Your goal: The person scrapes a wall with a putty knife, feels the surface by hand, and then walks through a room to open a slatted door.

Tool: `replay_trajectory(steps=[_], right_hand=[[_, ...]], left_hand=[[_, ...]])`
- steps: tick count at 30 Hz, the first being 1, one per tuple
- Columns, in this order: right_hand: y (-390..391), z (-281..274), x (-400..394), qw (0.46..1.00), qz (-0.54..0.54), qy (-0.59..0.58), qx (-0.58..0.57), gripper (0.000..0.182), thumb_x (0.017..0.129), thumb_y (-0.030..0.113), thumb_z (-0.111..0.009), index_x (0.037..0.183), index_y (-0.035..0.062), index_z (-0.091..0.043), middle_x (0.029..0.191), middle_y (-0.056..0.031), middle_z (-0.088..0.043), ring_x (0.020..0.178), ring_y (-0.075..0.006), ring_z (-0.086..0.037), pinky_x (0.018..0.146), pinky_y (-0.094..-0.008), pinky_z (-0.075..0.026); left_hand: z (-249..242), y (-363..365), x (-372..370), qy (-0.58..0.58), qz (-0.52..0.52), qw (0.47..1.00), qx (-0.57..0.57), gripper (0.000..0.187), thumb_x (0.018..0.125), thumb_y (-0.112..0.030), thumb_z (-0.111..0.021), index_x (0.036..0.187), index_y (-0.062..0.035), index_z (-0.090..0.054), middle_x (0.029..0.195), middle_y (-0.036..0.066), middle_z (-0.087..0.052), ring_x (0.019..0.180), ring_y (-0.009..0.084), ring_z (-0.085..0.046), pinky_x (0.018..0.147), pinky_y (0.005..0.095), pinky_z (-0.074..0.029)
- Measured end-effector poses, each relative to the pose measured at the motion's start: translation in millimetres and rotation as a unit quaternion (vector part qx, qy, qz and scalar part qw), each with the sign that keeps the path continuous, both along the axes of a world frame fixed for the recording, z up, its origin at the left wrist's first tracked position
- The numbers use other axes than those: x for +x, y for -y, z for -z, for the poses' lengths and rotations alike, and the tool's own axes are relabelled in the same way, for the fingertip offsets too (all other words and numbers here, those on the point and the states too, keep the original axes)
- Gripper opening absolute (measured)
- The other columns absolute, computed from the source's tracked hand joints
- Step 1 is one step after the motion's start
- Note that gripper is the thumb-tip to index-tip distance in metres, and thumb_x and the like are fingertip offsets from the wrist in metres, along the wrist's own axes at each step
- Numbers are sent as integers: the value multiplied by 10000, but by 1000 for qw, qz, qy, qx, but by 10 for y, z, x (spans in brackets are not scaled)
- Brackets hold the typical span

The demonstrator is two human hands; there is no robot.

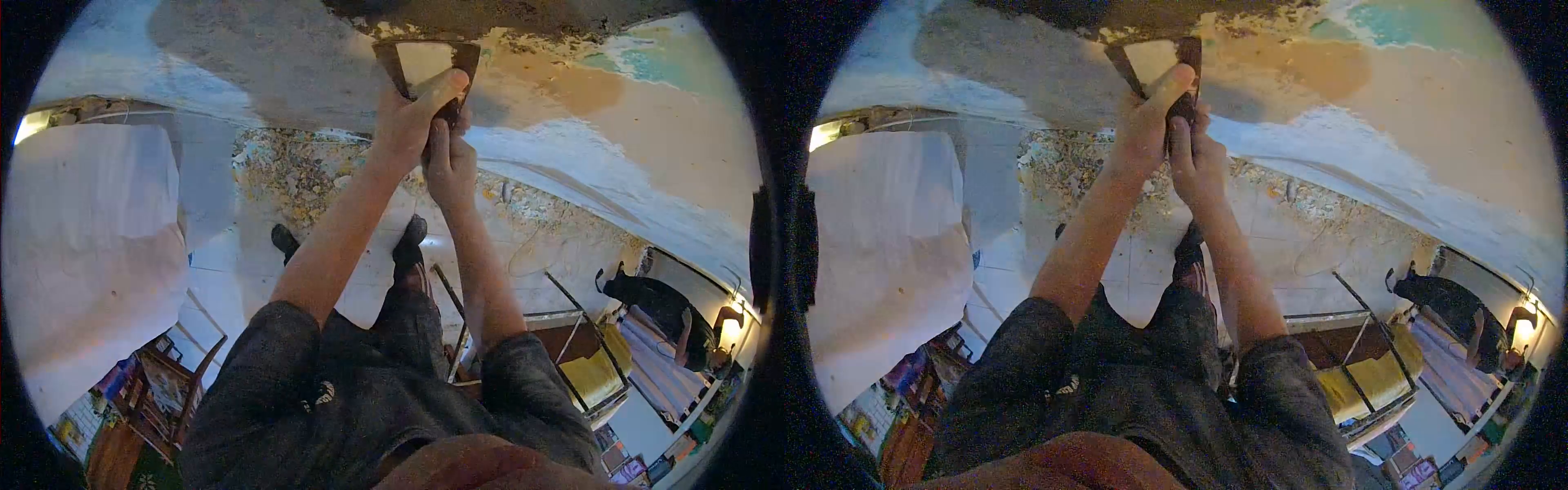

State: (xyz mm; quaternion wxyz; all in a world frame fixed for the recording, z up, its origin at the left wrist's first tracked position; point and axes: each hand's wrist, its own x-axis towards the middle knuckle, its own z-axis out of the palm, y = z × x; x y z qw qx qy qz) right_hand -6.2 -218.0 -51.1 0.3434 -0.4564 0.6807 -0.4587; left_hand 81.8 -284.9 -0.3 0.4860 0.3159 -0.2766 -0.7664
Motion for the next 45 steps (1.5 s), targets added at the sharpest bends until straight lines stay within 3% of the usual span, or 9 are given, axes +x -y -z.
replay_trajectory(steps=[3, 6, 8, 15, 18, 20, 28, 30, 45], right_hand=[[-179, 88, -94, 997, -60, -31, 33, 480, 983, 371, -388, 679, 19, -507, 524, -37, -476, 461, -108, -447, 433, -294, -330], [-708, 201, -132, 994, -33, 65, 87, 469, 983, 367, -391, 647, 53, -483, 522, 5, -439, 453, -90, -416, 416, -285, -282], [-1144, 661, -274, 990, -23, 84, 107, 453, 979, 378, -404, 644, 81, -473, 516, 17, -407, 442, -81, -389, 411, -273, -263], [-1997, 862, -390, 954, 46, 159, 249, 428, 955, 427, -466, 660, 116, -468, 515, 35, -394, 411, -64, -352, 393, -238, -287], [-2011, 855, -385, 930, 91, 187, 303, 500, 954, 432, -464, 660, 33, -534, 584, 11, -430, 605, -79, -414, 514, -287, -326], [-2099, 1062, -439, 957, 39, 106, 267, 448, 947, 447, -476, 642, 120, -460, 506, 29, -412, 396, -73, -381, 373, -240, -300], [-2122, 1086, -432, 944, 36, 107, 310, 462, 932, 498, -473, 658, 126, -466, 509, 35, -417, 388, -69, -368, 371, -239, -295], [-2173, 1109, -449, 935, 42, 125, 328, 460, 927, 508, -475, 671, 126, -469, 514, 37, -417, 391, -68, -367, 371, -239, -293], [-2201, 979, -397, 914, 96, 141, 368, 569, 908, 505, -507, 625, 11, -493, 551, -11, -427, 543, -123, -399, 509, -322, -338]], left_hand=[[207, -78, 74, 90, -82, 976, -180, 365, 800, -283, -723, 965, 15, -592, 843, 70, -630, 731, 158, -618, 662, 266, -481], [328, -193, 306, 238, -194, 944, -124, 380, 847, -257, -659, 1085, 26, -572, 1099, 160, -592, 988, 235, -576, 845, 336, -443], [205, -147, 457, 495, -293, 699, -425, 446, 868, -238, -598, 1220, 22, -513, 1310, 249, -435, 1212, 372, -416, 987, 454, -344], [-91, 172, 62, 523, -242, 578, -578, 596, 851, -260, -583, 1339, 30, -400, 1434, 275, -252, 1347, 470, -174, 1084, 585, -147], [114, 162, 66, 565, -184, 514, -619, 584, 889, -268, -538, 1311, 100, -372, 1410, 339, -248, 1313, 546, -175, 1069, 609, -150], [175, 94, 105, 559, -146, 522, -628, 574, 894, -263, -527, 1315, 96, -370, 1414, 333, -249, 1319, 533, -181, 1068, 611, -151], [-142, 97, 56, 526, -184, 544, -627, 447, 869, -181, -534, 1283, -16, -507, 1409, 171, -382, 1339, 350, -295, 1105, 509, -187], [-129, 205, 33, 562, -190, 489, -639, 424, 851, -163, -535, 1257, -45, -547, 1391, 134, -423, 1328, 305, -335, 1101, 491, -216], [-180, 173, 174, 617, -116, 439, -642, 499, 827, -100, -496, 1321, -35, -467, 1385, 171, -423, 1320, 314, -354, 1082, 472, -277]])
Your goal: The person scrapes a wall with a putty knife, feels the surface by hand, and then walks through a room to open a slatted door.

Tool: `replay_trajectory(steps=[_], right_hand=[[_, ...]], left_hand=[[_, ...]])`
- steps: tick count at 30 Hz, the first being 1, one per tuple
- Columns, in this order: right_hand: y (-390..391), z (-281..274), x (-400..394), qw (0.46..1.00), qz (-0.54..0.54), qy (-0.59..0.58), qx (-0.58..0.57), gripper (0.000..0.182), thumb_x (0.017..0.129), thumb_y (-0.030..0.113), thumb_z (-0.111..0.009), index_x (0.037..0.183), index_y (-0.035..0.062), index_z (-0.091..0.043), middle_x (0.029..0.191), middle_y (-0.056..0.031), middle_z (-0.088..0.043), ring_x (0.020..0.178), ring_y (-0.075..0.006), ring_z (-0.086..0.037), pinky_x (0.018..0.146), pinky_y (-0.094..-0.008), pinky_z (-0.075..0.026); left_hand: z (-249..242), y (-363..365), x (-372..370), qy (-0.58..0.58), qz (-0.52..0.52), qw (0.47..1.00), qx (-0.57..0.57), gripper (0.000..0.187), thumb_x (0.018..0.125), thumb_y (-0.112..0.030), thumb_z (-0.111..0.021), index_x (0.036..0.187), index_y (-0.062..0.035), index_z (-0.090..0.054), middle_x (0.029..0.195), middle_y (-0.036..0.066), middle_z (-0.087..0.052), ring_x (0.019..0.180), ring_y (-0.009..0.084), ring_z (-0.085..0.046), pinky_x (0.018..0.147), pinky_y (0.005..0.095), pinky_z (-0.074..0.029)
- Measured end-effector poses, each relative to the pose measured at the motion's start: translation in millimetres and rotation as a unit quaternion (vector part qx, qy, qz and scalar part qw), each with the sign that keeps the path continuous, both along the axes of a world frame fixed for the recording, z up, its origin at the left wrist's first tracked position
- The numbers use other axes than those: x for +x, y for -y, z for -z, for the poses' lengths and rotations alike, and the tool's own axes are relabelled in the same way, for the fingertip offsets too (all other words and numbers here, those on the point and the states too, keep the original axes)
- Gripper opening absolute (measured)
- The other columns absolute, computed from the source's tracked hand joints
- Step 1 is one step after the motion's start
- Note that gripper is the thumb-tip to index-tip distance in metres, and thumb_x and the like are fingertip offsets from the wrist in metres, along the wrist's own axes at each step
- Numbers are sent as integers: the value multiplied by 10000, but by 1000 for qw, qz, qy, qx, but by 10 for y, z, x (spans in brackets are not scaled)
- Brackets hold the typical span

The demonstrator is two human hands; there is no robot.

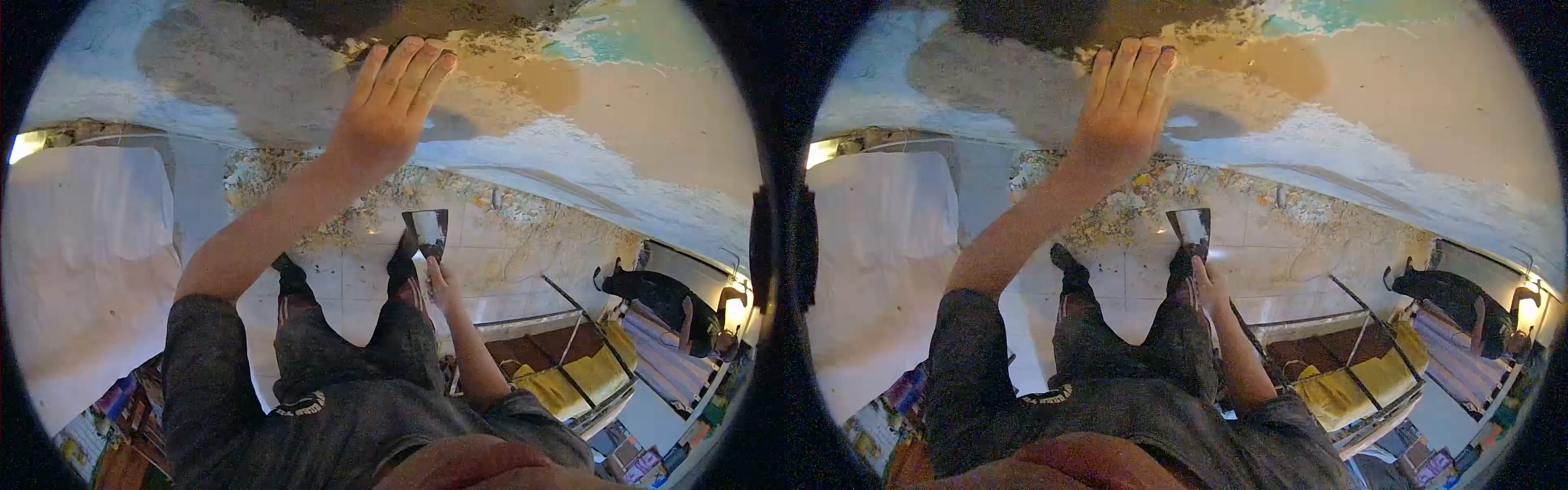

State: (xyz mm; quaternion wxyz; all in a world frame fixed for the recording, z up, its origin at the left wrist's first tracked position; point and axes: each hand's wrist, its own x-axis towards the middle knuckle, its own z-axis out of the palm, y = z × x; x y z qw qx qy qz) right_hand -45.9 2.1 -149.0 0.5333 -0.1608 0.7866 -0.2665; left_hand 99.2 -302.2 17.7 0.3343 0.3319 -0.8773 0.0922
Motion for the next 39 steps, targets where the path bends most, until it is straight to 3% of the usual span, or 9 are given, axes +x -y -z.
replay_trajectory(steps=[7, 10, 12, 15, 21, 28, 30, 35, 39], right_hand=[[-99, -9, -13, 1000, -17, -12, -7, 540, 905, 498, -518, 627, 35, -499, 553, -7, -433, 535, -109, -423, 498, -304, -344], [-111, -75, -7, 1000, -12, -9, 4, 506, 900, 500, -532, 660, 55, -519, 571, -4, -432, 555, -97, -420, 517, -278, -349], [-64, -175, 48, 1000, -11, -15, -8, 484, 897, 497, -542, 685, 63, -533, 579, 0, -428, 561, -92, -416, 524, -269, -348], [69, -318, 91, 997, 23, 38, -58, 423, 919, 474, -518, 707, 108, -520, 550, 50, -412, 469, -59, -396, 426, -226, -305], [212, -316, 58, 996, -23, 10, -81, 428, 897, 442, -577, 760, 38, -550, 550, 15, -432, 514, -87, -408, 474, -273, -349], [400, -552, 36, 966, -145, -171, -131, 285, 895, 282, -608, 997, 16, -605, 666, -24, -516, 563, -118, -502, 527, -251, -400], [424, -570, -17, 934, -165, -238, -211, 312, 882, 255, -621, 1069, 6, -608, 730, -65, -565, 625, -148, -555, 593, -279, -456], [668, -1040, -202, 901, -174, -322, -234, 307, 831, 131, -618, 1126, 46, -606, 943, -181, -637, 869, -305, -631, 766, -356, -487], [791, -1387, -322, 921, -69, -293, -246, 252, 802, 89, -671, 1046, 35, -644, 923, -128, -668, 837, -223, -653, 747, -312, -502]], left_hand=[[-168, -322, 208, -58, 55, 996, 51, 557, 832, -122, -604, 1331, 27, -408, 1396, 208, -390, 1330, 372, -319, 1086, 468, -272], [-122, -457, 434, -180, 62, 967, 167, 475, 824, -135, -650, 1251, 13, -502, 1263, 204, -527, 1209, 340, -483, 1009, 406, -385], [-80, -569, 570, -254, -94, 895, 355, 329, 803, -175, -707, 1066, 4, -624, 1014, 153, -654, 923, 239, -632, 827, 325, -483], [127, -703, 657, -341, -189, 818, 423, 191, 770, -145, -750, 880, -9, -674, 782, 57, -680, 654, 116, -610, 610, 264, -487], [662, -984, 809, -419, -195, 679, 571, 173, 821, -158, -688, 842, 13, -699, 711, 51, -670, 615, 87, -590, 567, 227, -463], [1103, -1089, 983, -322, -184, 718, 589, 179, 856, -135, -628, 882, 30, -692, 746, 62, -680, 676, 112, -646, 597, 243, -494], [1201, -1098, 982, -407, -177, 640, 627, 186, 871, -135, -611, 884, 37, -684, 733, 79, -673, 702, 135, -665, 593, 255, -505], [1353, -1122, 1021, -367, -151, 633, 665, 200, 880, -149, -610, 861, 39, -675, 712, 86, -661, 634, 129, -632, 557, 256, -494], [1114, -1111, 968, -274, -189, 627, 704, 219, 864, -166, -637, 839, 47, -677, 688, 77, -651, 587, 119, -592, 547, 251, -474]])
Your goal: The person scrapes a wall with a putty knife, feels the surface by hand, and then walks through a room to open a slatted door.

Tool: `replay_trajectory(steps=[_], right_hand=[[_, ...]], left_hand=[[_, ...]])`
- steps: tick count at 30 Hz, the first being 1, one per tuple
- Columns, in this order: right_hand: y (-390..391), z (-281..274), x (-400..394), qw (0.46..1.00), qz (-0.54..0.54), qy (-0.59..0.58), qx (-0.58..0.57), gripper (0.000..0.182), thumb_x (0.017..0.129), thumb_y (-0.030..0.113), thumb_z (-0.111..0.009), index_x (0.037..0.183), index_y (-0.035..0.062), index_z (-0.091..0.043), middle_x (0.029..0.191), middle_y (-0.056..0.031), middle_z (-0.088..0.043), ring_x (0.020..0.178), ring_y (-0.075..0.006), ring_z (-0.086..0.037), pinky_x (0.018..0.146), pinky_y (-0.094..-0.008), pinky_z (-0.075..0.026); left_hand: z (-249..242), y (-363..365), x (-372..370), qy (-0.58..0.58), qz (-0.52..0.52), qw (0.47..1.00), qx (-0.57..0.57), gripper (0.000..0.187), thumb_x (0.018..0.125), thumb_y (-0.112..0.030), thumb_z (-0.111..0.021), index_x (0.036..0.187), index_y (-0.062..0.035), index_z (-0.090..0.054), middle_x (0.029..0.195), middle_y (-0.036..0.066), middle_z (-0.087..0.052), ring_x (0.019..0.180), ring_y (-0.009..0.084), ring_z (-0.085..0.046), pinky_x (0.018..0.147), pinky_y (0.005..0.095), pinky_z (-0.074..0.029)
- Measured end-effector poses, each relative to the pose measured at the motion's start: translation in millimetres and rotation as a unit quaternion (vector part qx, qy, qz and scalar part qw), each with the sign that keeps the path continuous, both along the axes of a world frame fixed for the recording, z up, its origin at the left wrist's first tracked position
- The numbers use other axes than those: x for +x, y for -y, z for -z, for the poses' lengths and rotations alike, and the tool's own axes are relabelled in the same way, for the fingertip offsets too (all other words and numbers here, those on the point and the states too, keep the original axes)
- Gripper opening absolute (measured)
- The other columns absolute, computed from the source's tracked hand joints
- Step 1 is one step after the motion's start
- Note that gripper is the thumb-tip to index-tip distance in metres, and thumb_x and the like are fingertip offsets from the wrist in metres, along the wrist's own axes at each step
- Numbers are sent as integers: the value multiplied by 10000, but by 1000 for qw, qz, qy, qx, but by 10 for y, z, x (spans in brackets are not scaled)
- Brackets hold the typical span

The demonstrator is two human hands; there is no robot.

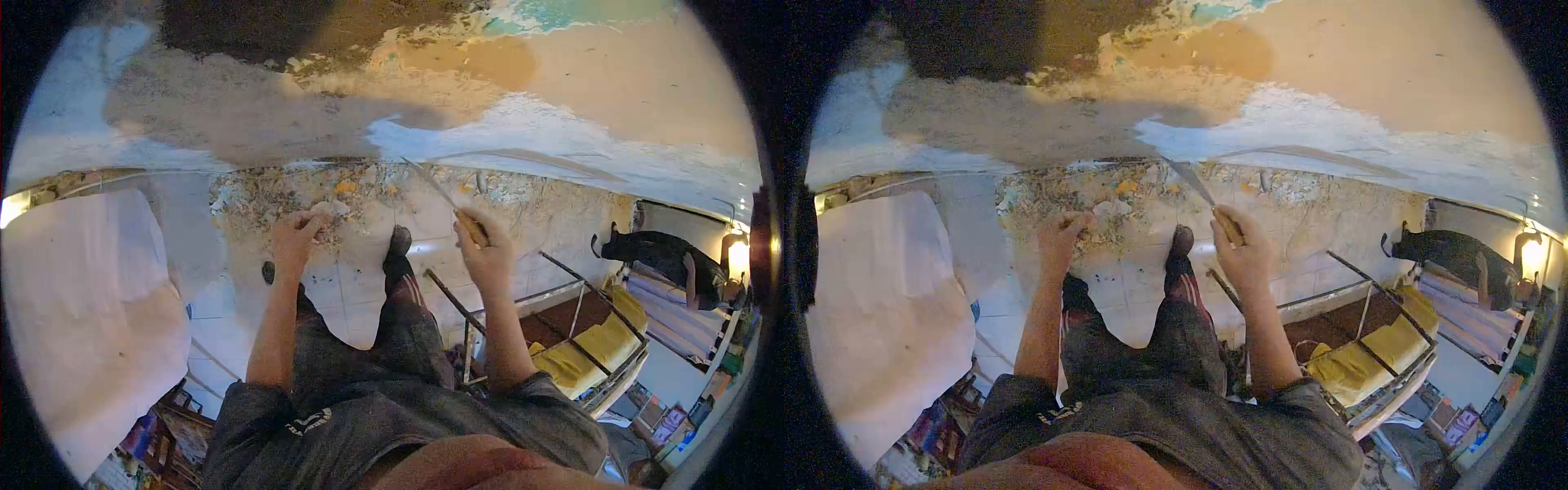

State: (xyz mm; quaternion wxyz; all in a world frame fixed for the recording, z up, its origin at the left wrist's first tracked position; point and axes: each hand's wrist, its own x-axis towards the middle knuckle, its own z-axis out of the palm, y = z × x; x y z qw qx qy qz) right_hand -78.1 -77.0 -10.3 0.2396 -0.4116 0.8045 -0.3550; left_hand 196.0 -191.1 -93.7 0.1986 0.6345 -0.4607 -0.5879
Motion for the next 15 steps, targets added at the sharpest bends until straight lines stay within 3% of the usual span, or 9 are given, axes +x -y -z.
replay_trajectory(steps=[1, 4, 5, 6, 10, 12, 13, 14, 15], right_hand=[[42, -59, -24, 999, 1, 13, -48, 215, 792, 82, -702, 997, 31, -658, 876, -93, -679, 816, -154, -652, 734, -278, -507], [117, -156, -78, 997, 18, 11, -72, 181, 794, 68, -710, 955, 7, -654, 848, -86, -678, 761, -134, -652, 685, -268, -523], [137, -199, -53, 982, 74, 155, -74, 159, 806, 88, -707, 910, -14, -642, 836, -105, -669, 719, -155, -659, 647, -276, -545], [145, -201, -52, 982, 74, 156, -72, 159, 806, 88, -707, 910, -14, -642, 836, -105, -669, 719, -155, -659, 647, -276, -545], [120, -91, -52, 905, 184, 373, -87, 193, 824, 85, -672, 972, -22, -607, 839, -134, -657, 685, -209, -664, 603, -290, -561], [47, 27, -59, 873, 202, 433, -99, 233, 830, 84, -658, 1026, -19, -587, 855, -138, -654, 698, -224, -666, 606, -292, -561], [16, 87, -57, 830, 201, 509, -104, 303, 827, 78, -648, 1096, -21, -549, 890, -141, -648, 725, -228, -662, 622, -295, -561], [-13, 136, -61, 781, 198, 582, -109, 376, 824, 72, -638, 1165, -23, -512, 925, -144, -642, 752, -232, -659, 638, -297, -561], [-36, 146, -51, 780, 200, 583, -110, 376, 824, 72, -638, 1165, -23, -512, 925, -144, -642, 752, -232, -659, 638, -297, -561]], left_hand=[[84, -14, 27, 0, -1, 1000, 0, 219, 864, -166, -637, 839, 47, -677, 688, 77, -651, 587, 119, -592, 547, 251, -474], [235, -12, 58, 35, 50, 996, -67, 234, 856, -169, -648, 857, 63, -679, 690, 80, -655, 595, 122, -593, 559, 245, -467], [237, -14, 34, 4, 29, 996, -84, 222, 853, -158, -643, 887, 58, -681, 702, 82, -662, 617, 131, -608, 582, 250, -481], [191, -4, 0, -25, 9, 995, -100, 216, 849, -146, -638, 918, 53, -683, 713, 84, -669, 638, 139, -624, 604, 254, -495], [204, 101, -58, -21, 0, 996, -84, 225, 840, -139, -634, 1000, 12, -678, 804, 113, -689, 730, 182, -663, 671, 275, -528], [311, 143, -56, -46, 38, 993, -103, 335, 846, -170, -624, 1141, -11, -615, 1067, 166, -648, 983, 223, -633, 825, 340, -516], [350, 134, -65, -44, 40, 993, -102, 335, 846, -170, -624, 1141, -11, -615, 1067, 166, -648, 983, 223, -633, 825, 340, -516], [391, 125, -84, 39, 111, 977, -176, 409, 857, -202, -622, 1207, -2, -553, 1180, 179, -580, 1096, 232, -560, 897, 371, -471], [370, 129, -120, 122, 180, 944, -248, 489, 867, -233, -620, 1273, 7, -492, 1294, 191, -511, 1209, 241, -487, 970, 401, -427]])
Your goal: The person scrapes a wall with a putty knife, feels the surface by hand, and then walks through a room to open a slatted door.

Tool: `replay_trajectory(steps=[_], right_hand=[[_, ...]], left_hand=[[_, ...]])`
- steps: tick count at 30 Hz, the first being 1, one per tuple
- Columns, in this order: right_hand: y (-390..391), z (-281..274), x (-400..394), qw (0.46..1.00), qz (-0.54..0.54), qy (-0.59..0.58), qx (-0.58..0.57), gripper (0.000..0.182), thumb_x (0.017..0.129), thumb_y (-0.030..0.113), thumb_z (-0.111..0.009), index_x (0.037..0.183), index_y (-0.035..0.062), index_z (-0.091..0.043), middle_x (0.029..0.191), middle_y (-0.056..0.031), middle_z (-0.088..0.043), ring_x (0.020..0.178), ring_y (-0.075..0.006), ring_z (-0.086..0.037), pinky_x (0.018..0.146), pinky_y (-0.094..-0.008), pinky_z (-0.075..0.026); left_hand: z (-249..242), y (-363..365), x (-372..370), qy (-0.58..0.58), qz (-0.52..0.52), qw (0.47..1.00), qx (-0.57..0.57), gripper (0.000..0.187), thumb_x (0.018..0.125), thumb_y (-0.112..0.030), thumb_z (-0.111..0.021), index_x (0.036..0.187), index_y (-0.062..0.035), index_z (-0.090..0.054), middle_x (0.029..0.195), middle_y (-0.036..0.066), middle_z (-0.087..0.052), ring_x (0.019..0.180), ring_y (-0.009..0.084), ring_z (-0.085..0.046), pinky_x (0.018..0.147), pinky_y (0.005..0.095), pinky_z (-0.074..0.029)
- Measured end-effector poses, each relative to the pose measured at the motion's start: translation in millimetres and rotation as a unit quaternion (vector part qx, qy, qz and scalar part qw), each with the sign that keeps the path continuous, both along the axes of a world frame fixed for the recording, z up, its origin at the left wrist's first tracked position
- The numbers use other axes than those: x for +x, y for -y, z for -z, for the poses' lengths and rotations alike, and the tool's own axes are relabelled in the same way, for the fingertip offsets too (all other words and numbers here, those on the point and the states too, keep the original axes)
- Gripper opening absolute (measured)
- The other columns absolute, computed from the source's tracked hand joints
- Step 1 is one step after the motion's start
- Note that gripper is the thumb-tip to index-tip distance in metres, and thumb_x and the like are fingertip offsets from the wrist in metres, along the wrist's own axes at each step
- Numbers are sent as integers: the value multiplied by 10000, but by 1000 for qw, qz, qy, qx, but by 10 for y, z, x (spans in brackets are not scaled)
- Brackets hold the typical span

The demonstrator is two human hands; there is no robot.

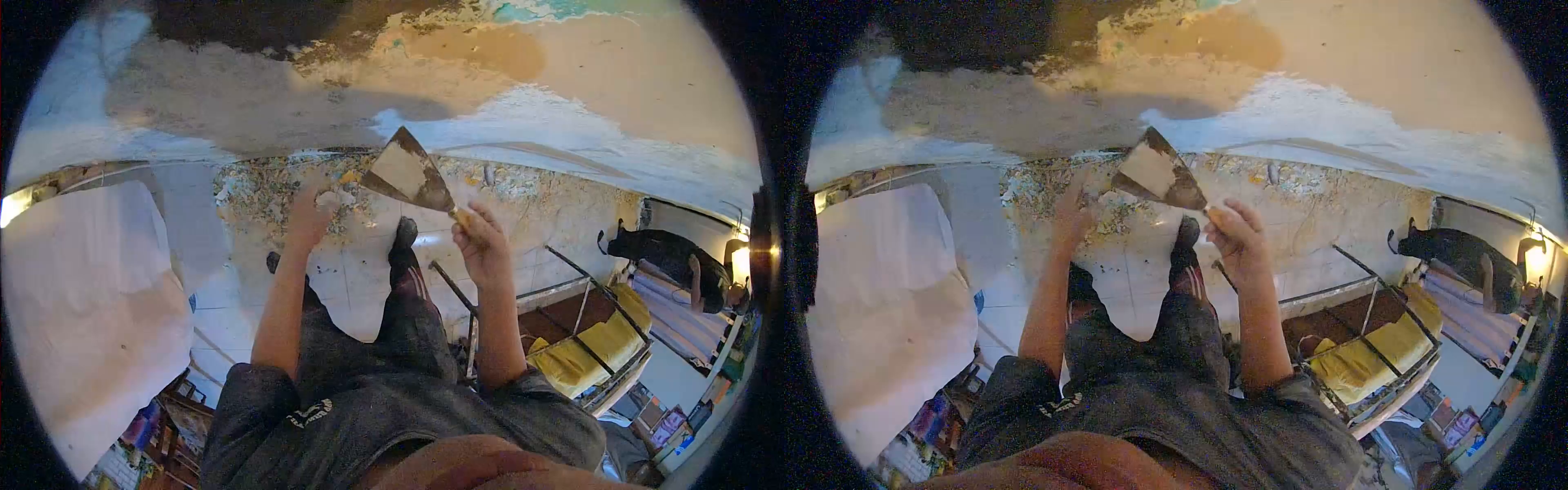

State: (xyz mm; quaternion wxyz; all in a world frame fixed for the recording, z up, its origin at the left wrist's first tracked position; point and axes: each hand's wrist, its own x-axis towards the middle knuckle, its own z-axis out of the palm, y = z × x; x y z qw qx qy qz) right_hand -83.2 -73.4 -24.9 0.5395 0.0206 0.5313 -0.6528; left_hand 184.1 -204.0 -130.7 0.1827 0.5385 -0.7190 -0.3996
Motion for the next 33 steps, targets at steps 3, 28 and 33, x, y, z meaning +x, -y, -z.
replay_trajectory(steps=[3, 28, 33], right_hand=[[-46, 10, 71, 987, -120, 85, -70, 462, 791, 51, -641, 1224, -1, -488, 1001, -126, -601, 824, -211, -609, 689, -308, -528], [1173, 472, 613, 881, -56, -459, -101, 267, 979, 153, -380, 879, -36, -539, 777, -143, -576, 710, -284, -546, 652, -377, -416], [1089, 536, 633, 916, -73, -386, -84, 289, 970, 126, -375, 937, -65, -589, 914, -192, -614, 891, -317, -567, 800, -376, -425]], left_hand=[[-96, 20, -131, 16, 106, 993, 57, 589, 867, -286, -623, 1353, -34, -406, 1361, 189, -440, 1307, 255, -364, 1056, 398, -320], [-857, 652, -1490, -311, 43, 933, 175, 408, 941, -384, -493, 951, -6, -647, 769, 69, -666, 691, 106, -585, 639, 277, -469], [-916, 552, -1480, -273, -24, 957, 92, 448, 885, -414, -548, 823, 21, -635, 613, 180, -599, 546, 213, -598, 517, 350, -439]])
